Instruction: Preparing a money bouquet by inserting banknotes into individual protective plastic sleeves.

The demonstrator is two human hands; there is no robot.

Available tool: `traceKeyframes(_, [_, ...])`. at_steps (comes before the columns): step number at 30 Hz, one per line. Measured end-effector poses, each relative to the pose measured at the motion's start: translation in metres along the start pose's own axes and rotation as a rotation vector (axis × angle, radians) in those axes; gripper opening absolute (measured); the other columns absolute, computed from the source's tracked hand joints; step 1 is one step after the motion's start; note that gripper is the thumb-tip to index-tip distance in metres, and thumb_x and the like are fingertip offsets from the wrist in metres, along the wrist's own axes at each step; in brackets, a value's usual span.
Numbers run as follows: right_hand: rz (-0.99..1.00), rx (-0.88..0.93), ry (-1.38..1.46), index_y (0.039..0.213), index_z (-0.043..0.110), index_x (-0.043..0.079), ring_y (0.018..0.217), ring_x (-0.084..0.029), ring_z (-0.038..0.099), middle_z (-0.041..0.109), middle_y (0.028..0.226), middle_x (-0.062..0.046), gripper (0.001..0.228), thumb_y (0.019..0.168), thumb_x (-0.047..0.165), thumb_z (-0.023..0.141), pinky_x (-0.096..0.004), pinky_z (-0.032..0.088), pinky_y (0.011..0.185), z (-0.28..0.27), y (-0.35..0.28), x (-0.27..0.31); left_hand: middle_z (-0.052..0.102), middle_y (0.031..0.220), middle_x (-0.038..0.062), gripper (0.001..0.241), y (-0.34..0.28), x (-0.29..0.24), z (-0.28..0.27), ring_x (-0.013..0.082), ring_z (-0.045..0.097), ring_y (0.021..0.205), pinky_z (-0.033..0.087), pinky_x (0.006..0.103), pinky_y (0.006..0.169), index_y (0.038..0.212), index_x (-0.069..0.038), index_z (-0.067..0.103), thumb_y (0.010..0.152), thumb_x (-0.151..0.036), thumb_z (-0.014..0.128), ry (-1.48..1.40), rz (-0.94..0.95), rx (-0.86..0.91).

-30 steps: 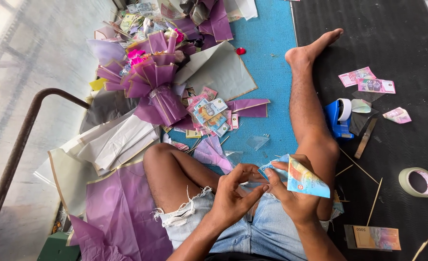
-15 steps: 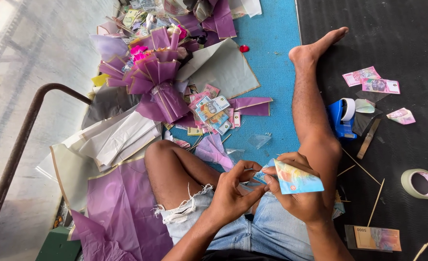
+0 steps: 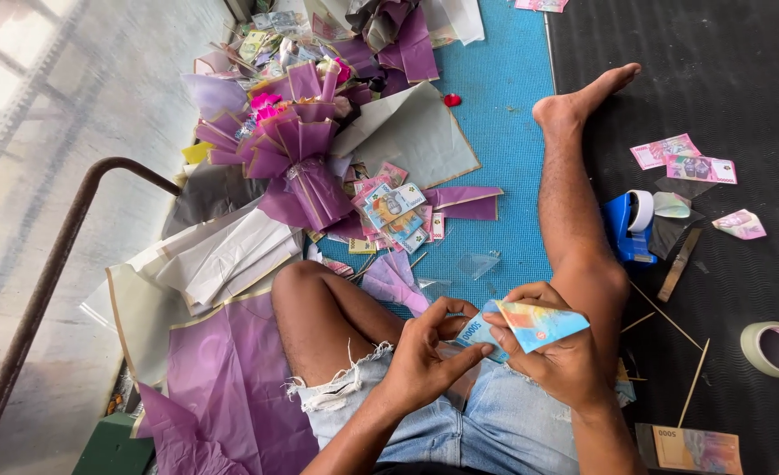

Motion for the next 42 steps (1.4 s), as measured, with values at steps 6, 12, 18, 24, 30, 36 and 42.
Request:
traceKeyframes(6, [-0.185, 0.027, -0.129, 0.104, 0.077, 0.000, 0.097, -0.019, 0.067, 0.075, 0.098, -0.006, 0.030, 0.074, 0.001, 0.078, -0.029, 0.055, 0.083, 0.003, 0.006, 0.025, 0.064, 0.079, -0.005, 0.031, -0.003, 0.004, -0.003, -0.0002, 0.045, 0.076, 0.040, 0.0201, 0.062, 0.113, -0.009, 0.056, 0.093, -0.013, 0.079, -0.020, -0.004, -0.022])
traceKeyframes(12, [-0.075, -0.055, -0.179, 0.101, 0.081, 0.004, 0.100, -0.015, 0.068, 0.075, 0.096, -0.004, 0.020, 0.082, 0.009, 0.079, -0.027, 0.056, 0.091, -0.005, -0.002, 0.003, 0.071, 0.095, 0.001, 0.034, -0.005, 0.013, 0.004, 0.0016, 0.059, 0.094, 0.053, 0.0229, 0.078, 0.115, -0.005, 0.055, 0.093, -0.015, 0.079, -0.147, -0.023, 0.024])
traceKeyframes(18, [0.162, -0.028, -0.101, 0.101, 0.085, 0.005, 0.083, -0.011, 0.072, 0.068, 0.108, -0.003, 0.025, 0.077, 0.012, 0.081, -0.025, 0.060, 0.044, -0.003, -0.005, -0.017, 0.065, 0.084, -0.003, 0.034, -0.005, 0.010, 0.001, 0.0004, 0.057, 0.080, 0.044, 0.0202, 0.061, 0.116, -0.008, 0.058, 0.092, -0.018, 0.079, -0.083, -0.058, 0.000])
traceKeyframes(24, [-0.231, -0.063, -0.234, 0.098, 0.080, 0.006, 0.097, -0.020, 0.071, 0.079, 0.096, -0.003, 0.018, 0.080, 0.007, 0.079, -0.030, 0.061, 0.089, -0.007, -0.001, 0.015, 0.074, 0.098, 0.006, 0.033, -0.007, 0.005, 0.004, 0.0114, 0.071, 0.091, 0.062, 0.0273, 0.076, 0.117, -0.006, 0.055, 0.094, -0.014, 0.077, -0.126, -0.038, 0.049])
traceKeyframes(30, [-0.190, -0.051, -0.163, 0.099, 0.081, 0.006, 0.099, -0.019, 0.071, 0.081, 0.096, -0.002, 0.022, 0.078, 0.007, 0.080, -0.026, 0.062, 0.085, -0.002, -0.006, 0.006, 0.064, 0.096, 0.001, 0.033, -0.006, -0.003, 0.000, 0.0064, 0.060, 0.086, 0.056, 0.0252, 0.081, 0.114, -0.008, 0.058, 0.092, -0.019, 0.079, -0.043, 0.035, 0.010])
traceKeyframes(36, [-0.098, -0.076, -0.226, 0.099, 0.081, 0.012, 0.088, -0.012, 0.073, 0.082, 0.091, 0.000, 0.028, 0.071, 0.011, 0.086, -0.023, 0.058, 0.084, -0.003, -0.005, -0.004, 0.050, 0.073, -0.004, 0.032, -0.007, 0.003, -0.001, 0.0040, 0.041, 0.066, 0.038, 0.0223, 0.059, 0.114, -0.009, 0.056, 0.093, -0.021, 0.078, 0.064, 0.010, 0.002])
traceKeyframes(42, [-0.226, -0.104, -0.270, 0.102, 0.078, 0.007, 0.083, -0.012, 0.078, 0.081, 0.095, -0.006, 0.031, 0.072, 0.008, 0.086, -0.022, 0.063, 0.082, -0.002, -0.009, 0.009, 0.036, 0.062, -0.007, 0.028, -0.007, 0.003, 0.001, 0.0051, 0.026, 0.060, 0.028, 0.0226, 0.049, 0.115, -0.009, 0.056, 0.096, -0.017, 0.076, 0.013, -0.012, -0.002])
Point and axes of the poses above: each hand's wrist, its own y-axis towards the middle knuckle, its own z-axis out of the palm, x = y × z, the point moved 9 cm from there along y, towards the middle knuckle
